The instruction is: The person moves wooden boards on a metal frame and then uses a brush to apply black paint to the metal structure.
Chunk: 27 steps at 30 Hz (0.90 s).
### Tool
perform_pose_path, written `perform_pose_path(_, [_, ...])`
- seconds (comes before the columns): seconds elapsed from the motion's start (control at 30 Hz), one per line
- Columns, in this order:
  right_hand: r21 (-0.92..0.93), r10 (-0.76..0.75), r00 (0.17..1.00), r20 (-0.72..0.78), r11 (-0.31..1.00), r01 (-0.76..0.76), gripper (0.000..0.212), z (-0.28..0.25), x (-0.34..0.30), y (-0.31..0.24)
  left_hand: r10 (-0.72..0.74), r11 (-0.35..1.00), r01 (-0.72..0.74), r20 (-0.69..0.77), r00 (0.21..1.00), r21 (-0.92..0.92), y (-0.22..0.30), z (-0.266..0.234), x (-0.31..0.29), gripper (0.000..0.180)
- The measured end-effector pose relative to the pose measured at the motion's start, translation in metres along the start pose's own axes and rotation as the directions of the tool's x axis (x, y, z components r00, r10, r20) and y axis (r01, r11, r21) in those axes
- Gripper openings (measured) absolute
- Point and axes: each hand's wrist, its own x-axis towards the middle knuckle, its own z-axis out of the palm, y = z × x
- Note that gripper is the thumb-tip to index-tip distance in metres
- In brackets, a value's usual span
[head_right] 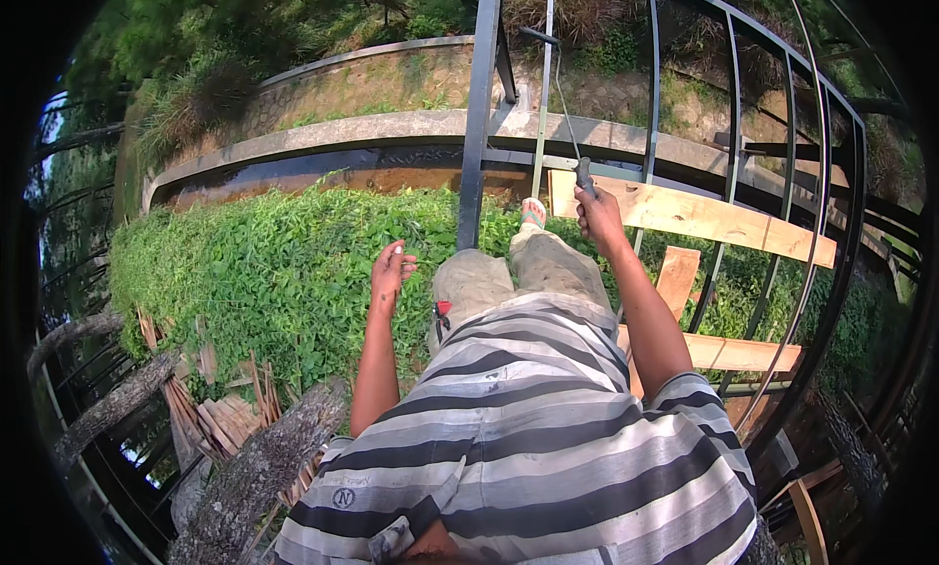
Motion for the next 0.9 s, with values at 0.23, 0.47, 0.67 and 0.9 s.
perform_pose_path(0.23, [0.038,-0.025,0.999,-0.044,0.999,0.027,0.023,0.024,0.028,-0.063,0.000,0.997,-0.004,0.059,0.998,0.081,0.043,0.013,0.041,0.040])
perform_pose_path(0.47, [0.039,-0.077,0.994,-0.074,0.996,0.080,0.022,0.056,0.053,-0.126,-0.106,0.989,0.088,0.159,0.982,0.116,0.034,-0.005,0.128,0.041])
perform_pose_path(0.67, [0.014,-0.046,0.987,-0.154,0.999,0.049,0.021,0.063,0.079,-0.162,-0.157,0.984,0.161,0.060,0.986,-0.077,0.071,-0.052,0.190,0.040])
perform_pose_path(0.9, [0.010,-0.012,0.979,-0.205,1.000,0.014,0.021,0.096,0.098,-0.203,-0.212,0.976,0.213,0.028,0.977,-0.048,0.094,-0.121,0.223,0.042])
